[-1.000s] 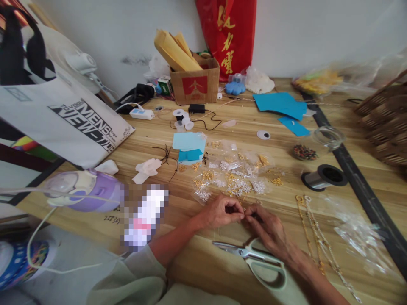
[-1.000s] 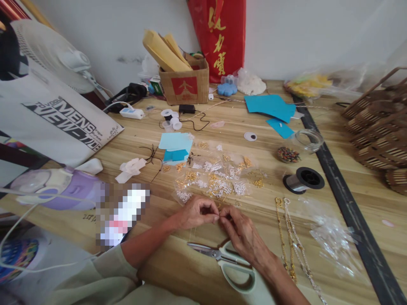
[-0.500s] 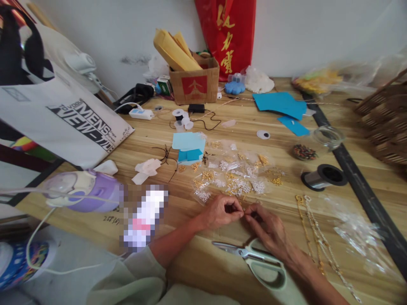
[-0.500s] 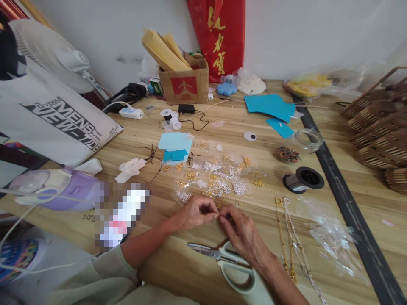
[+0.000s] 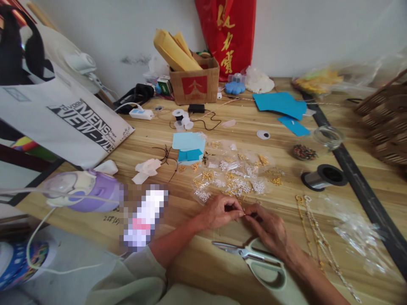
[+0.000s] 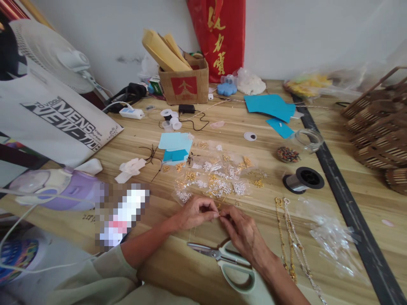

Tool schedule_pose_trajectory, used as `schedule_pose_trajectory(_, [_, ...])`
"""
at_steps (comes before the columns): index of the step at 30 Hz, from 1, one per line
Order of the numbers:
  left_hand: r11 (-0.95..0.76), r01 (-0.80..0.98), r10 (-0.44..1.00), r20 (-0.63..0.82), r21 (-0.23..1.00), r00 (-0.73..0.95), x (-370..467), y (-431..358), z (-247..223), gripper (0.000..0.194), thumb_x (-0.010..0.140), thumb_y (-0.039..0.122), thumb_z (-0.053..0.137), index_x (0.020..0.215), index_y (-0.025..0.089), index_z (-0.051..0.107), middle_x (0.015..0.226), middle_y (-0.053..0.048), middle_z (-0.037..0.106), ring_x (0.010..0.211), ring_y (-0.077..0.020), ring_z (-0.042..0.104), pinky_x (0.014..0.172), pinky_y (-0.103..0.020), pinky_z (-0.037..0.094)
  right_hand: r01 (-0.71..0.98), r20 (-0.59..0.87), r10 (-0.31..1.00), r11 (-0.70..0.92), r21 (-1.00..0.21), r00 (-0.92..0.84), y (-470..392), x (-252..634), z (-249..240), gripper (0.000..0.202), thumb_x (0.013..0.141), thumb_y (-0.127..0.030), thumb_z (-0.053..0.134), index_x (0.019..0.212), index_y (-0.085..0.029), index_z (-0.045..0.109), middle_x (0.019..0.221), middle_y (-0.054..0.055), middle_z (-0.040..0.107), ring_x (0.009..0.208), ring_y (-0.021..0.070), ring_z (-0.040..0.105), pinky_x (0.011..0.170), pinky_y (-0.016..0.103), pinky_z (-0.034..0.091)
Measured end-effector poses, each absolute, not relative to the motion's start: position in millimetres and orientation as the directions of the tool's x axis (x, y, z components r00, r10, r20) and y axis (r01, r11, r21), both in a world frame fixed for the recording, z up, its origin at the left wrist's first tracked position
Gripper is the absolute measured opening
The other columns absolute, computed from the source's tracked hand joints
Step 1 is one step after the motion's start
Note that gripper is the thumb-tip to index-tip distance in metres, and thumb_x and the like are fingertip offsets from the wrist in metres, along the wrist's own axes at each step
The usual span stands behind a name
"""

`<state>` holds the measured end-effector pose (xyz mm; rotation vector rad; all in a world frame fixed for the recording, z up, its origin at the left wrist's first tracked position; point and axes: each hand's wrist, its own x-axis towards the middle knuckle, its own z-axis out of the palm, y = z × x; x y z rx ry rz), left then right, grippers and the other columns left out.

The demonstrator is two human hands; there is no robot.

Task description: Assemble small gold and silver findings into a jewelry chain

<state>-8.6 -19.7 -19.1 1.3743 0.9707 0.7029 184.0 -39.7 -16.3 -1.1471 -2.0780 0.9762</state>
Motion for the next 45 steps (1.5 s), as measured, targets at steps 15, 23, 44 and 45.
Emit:
schedule_pose_trajectory(15, [0.027, 0.202, 0.885, -0.117, 0.979, 0.450, -7.7, -20.1, -15.9, 0.007, 0.076, 0.018, 0.066, 0.071, 0.013, 0.067, 0.064, 0.000, 0.063, 0.059, -0.0102, 0.053, 0.056, -0.020, 0.039, 0.480, 0.094, 0.865, 0.360, -0.800, -0.493, -39.9, 186.2, -18.1, 0.018, 0.095, -0.031, 0.043, 0.091, -0.021, 0.057, 0.078, 0.003, 0.065, 0.067, 0.0157, 0.061, 0.057, 0.024, 0.048])
schedule_pose_trajectory(23, [0.067, 0.201, 0.875, -0.154, 0.977, 0.459, -7.2, -20.1, -15.6, 0.008, 0.076, 0.018, 0.063, 0.073, 0.012, 0.067, 0.065, -0.001, 0.063, 0.060, -0.0104, 0.052, 0.056, -0.020, 0.039, 0.471, 0.058, 0.873, 0.316, -0.824, -0.484, -38.4, 187.1, -19.1, 0.017, 0.095, -0.031, 0.044, 0.091, -0.020, 0.057, 0.078, 0.003, 0.065, 0.068, 0.0153, 0.060, 0.061, 0.024, 0.046])
schedule_pose_trajectory(44, [0.018, 0.285, 0.879, -0.151, 0.958, 0.452, -7.7, -17.8, -11.7, 0.013, 0.076, 0.024, 0.061, 0.073, 0.014, 0.068, 0.065, -0.001, 0.064, 0.059, -0.0121, 0.053, 0.057, -0.022, 0.038, 0.394, 0.004, 0.882, 0.215, -0.893, -0.472, -34.8, 184.3, -7.8, 0.013, 0.093, -0.024, 0.048, 0.086, -0.018, 0.057, 0.071, -0.001, 0.057, 0.062, 0.0113, 0.050, 0.057, 0.021, 0.036])
schedule_pose_trajectory(45, [0.018, 0.285, 0.880, -0.150, 0.958, 0.450, -7.7, -17.8, -10.7, 0.013, 0.076, 0.025, 0.061, 0.072, 0.014, 0.068, 0.064, -0.001, 0.064, 0.059, -0.0121, 0.053, 0.057, -0.022, 0.038, 0.387, 0.011, 0.881, 0.219, -0.896, -0.473, -34.9, 184.0, -7.7, 0.012, 0.093, -0.024, 0.048, 0.087, -0.018, 0.057, 0.072, -0.001, 0.057, 0.062, 0.0112, 0.050, 0.057, 0.021, 0.037])
